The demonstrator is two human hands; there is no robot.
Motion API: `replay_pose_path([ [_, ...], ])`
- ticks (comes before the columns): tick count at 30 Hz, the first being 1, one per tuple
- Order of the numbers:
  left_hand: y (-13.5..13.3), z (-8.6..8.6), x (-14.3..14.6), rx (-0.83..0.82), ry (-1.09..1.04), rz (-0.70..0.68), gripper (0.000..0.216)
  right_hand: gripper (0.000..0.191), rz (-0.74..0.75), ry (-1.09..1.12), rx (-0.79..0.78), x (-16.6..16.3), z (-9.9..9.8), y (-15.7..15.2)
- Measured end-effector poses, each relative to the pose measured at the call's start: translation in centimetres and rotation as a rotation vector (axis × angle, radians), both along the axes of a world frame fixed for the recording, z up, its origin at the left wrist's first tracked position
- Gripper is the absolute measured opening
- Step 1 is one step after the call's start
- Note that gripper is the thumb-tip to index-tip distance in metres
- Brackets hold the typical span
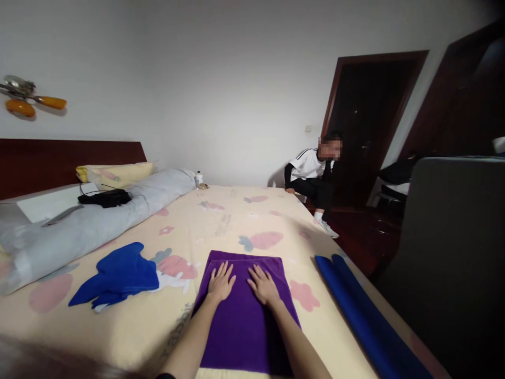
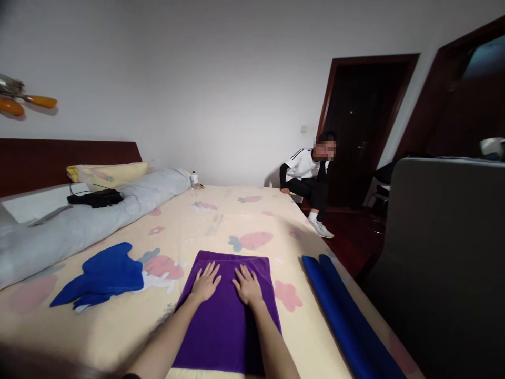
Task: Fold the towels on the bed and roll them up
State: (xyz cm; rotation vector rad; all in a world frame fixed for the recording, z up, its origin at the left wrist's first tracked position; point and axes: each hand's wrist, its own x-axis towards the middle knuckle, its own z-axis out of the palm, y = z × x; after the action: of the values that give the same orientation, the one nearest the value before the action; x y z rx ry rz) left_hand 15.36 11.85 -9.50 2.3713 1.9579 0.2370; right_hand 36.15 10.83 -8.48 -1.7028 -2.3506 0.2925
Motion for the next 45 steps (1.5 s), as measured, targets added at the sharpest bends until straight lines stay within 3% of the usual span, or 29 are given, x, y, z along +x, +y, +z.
replay_pose_path([
  [6,1.3,1.0,-4.4,-0.062,0.026,0.131,0.061,0.066,-0.29,-0.075,-0.082,6.5,-0.2,1.8],
  [11,0.6,2.8,-4.1,-0.067,0.043,0.134,0.06,0.069,-0.341,-0.102,-0.062,6.9,0.8,0.9],
  [13,-1.3,3.3,-3.4,-0.038,0.047,0.101,0.059,0.069,-0.321,-0.106,-0.021,6.4,1.3,-0.7],
  [15,-4.4,3.2,-2.9,-0.031,0.023,-0.023,0.058,0.065,-0.224,-0.089,0.015,5.8,1.6,-3.2],
  [18,-10.2,2.1,-2.6,-0.041,-0.066,-0.321,0.058,0.058,0.074,0.02,0.017,5.3,1.4,-8.4],
  [20,-13.9,1.2,-2.9,-0.031,-0.102,-0.436,0.059,0.055,0.24,0.088,0.002,5.5,0.8,-11.9],
  [23,-17.9,0.6,-4.2,0.02,-0.09,-0.416,0.059,0.051,0.259,0.105,0.049,6.7,-0.2,-16.0],
  [26,-20.0,0.6,-6.6,0.081,-0.051,-0.389,0.061,0.051,0.207,0.116,0.126,9.1,-1.1,-18.1],
  [32,-21.3,-0.3,-11.8,0.224,-0.06,-0.381,0.057,0.038,0.122,0.226,0.147,13.8,-4.0,-18.9],
  [37,-21.0,-1.4,-14.1,0.321,-0.083,-0.385,0.044,0.033,0.125,0.264,0.174,15.4,-5.6,-18.3],
  [41,-20.5,-1.6,-14.7,0.315,-0.043,-0.426,0.059,0.032,0.18,0.253,0.219,15.2,-4.9,-18.5],
  [45,-20.4,-0.4,-14.0,0.331,-0.136,-0.365,0.052,0.027,0.044,0.354,0.206,13.6,-2.7,-19.4],
])
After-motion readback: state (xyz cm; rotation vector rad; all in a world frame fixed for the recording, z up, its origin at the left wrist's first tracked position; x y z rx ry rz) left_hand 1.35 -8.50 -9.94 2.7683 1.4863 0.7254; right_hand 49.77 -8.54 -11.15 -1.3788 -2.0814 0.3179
